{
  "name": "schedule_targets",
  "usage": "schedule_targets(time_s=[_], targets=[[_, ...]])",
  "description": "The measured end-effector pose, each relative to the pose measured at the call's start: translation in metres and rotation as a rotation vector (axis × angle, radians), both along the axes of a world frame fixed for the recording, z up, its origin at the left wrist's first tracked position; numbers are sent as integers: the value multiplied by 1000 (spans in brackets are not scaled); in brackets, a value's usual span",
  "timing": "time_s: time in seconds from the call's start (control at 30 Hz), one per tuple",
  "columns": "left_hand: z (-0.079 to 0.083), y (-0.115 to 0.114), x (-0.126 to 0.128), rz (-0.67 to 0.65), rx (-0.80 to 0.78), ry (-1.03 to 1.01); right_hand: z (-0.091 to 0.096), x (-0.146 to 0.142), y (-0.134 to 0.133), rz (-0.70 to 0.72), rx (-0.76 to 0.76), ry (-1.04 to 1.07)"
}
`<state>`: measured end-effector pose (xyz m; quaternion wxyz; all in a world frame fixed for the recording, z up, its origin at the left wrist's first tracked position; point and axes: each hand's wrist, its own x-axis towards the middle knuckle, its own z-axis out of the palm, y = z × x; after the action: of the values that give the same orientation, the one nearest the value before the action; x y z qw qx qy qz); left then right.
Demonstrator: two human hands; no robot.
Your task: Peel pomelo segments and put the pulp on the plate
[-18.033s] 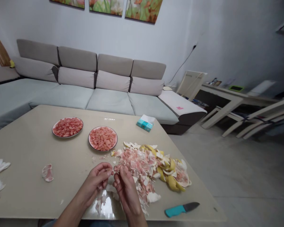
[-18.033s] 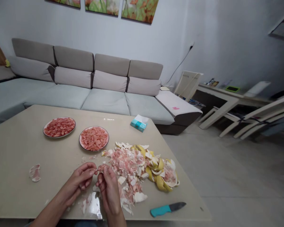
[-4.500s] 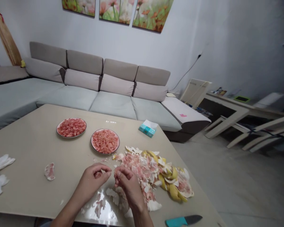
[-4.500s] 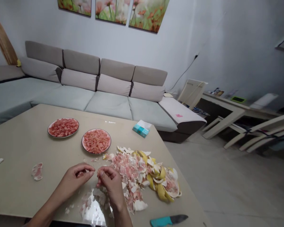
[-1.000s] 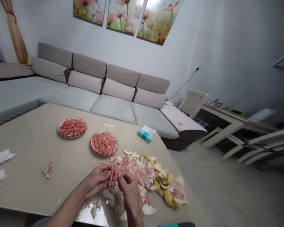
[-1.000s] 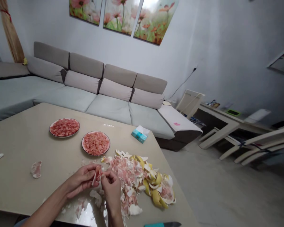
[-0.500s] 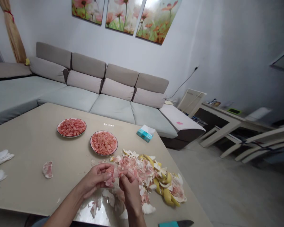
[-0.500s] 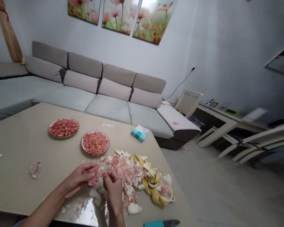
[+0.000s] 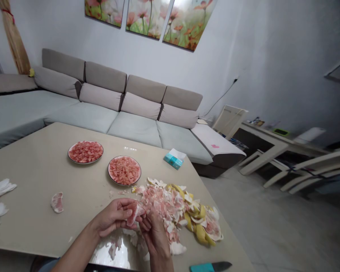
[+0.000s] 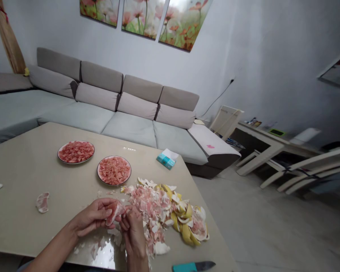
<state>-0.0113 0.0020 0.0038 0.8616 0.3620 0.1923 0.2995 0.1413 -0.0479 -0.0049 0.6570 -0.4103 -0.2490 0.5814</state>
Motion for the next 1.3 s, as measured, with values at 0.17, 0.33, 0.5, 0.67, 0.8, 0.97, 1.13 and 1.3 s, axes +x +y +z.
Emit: schedule_targets(time_s=[0.17, 0.33, 0.5, 0.67, 0.8, 0.97, 1.13, 1.3], targets=[[-3, 0, -2, -7, -16, 19, -3, -1, 0, -33, -2, -18], [-2, -1, -4, 48, -52, 29, -4, -2, 1, -61, -4, -112], [2, 1, -6, 159, 4, 53, -1, 8, 0, -37, -13, -317], [3, 1, -1, 191, 71, 156, 8, 15, -6, -111, 17, -563], [1, 1, 4, 230, 117, 207, 15, 6, -8, -142, 133, -867], [-2, 2, 5, 261, 182, 240, 13, 0, -6, -123, 248, -1046], [-4, 2, 2, 246, 202, 281, 13, 13, -4, -103, 259, -1088], [-5, 2, 3, 275, 166, 342, 15, 26, 18, -196, 241, -1070]])
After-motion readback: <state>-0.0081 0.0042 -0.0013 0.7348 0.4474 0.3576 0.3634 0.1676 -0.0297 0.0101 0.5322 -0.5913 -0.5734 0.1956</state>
